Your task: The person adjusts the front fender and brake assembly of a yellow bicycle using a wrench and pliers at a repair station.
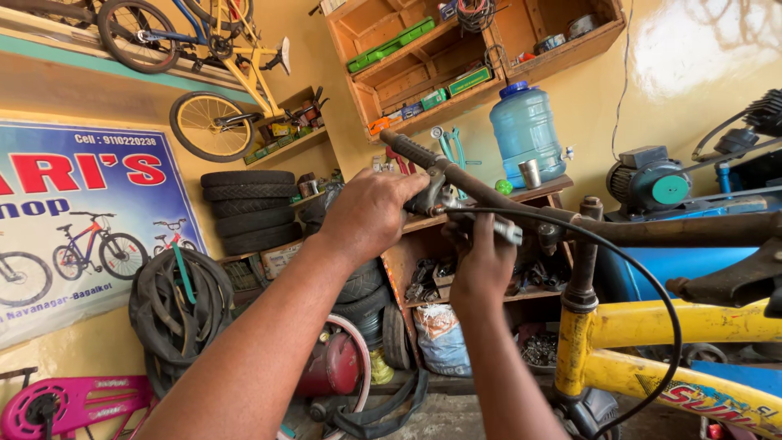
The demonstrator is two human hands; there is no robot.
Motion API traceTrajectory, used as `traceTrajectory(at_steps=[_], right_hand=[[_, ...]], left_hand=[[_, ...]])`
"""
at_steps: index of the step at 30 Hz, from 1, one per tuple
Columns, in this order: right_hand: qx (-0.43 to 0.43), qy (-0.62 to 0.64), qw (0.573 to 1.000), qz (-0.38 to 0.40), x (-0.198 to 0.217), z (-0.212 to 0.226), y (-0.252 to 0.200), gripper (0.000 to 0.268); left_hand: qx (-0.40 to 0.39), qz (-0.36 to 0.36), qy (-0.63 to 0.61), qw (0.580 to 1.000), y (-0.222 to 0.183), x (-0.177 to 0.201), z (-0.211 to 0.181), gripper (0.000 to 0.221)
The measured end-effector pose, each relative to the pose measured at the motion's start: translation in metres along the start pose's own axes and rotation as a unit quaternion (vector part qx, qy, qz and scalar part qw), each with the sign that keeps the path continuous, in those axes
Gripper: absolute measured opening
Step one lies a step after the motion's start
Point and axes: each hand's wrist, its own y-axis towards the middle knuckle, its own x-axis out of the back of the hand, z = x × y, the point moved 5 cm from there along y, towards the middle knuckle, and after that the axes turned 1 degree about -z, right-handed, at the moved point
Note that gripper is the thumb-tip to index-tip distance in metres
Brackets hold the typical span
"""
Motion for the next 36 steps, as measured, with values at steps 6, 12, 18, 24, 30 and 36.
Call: traceTrajectory(at_steps=[6, 12, 18, 24, 30, 36], right_hand=[[0.127, -0.1, 0.981, 0.105, -0.015, 0.008, -0.033, 0.017], [0.211, -0.241, 0.943, 0.089, -0.023, 0.009, -0.047, 0.02], [0.036, -0.028, 0.996, 0.083, -0.017, -0.005, -0.025, 0.013], [-0.251, 0.21, 0.922, 0.209, -0.018, -0.06, 0.052, 0.029], [-0.389, 0.217, 0.894, 0.048, -0.04, -0.114, 0.057, 0.028], [-0.366, 0.195, 0.898, 0.15, -0.088, -0.082, 0.003, 0.05]], left_hand=[[0.003, 0.008, -0.012, 1.0, 0.001, -0.001, -0.001, 0.041], [0.003, 0.0, 0.004, 1.0, 0.0, 0.0, 0.001, 0.042], [0.009, 0.005, 0.005, 1.0, -0.001, 0.0, 0.002, 0.04], [-0.023, 0.003, 0.017, 1.0, -0.003, -0.006, 0.001, 0.041], [-0.039, 0.02, 0.003, 0.999, -0.001, -0.003, -0.003, 0.028], [-0.007, 0.048, 0.023, 0.999, 0.003, -0.007, 0.004, 0.024]])
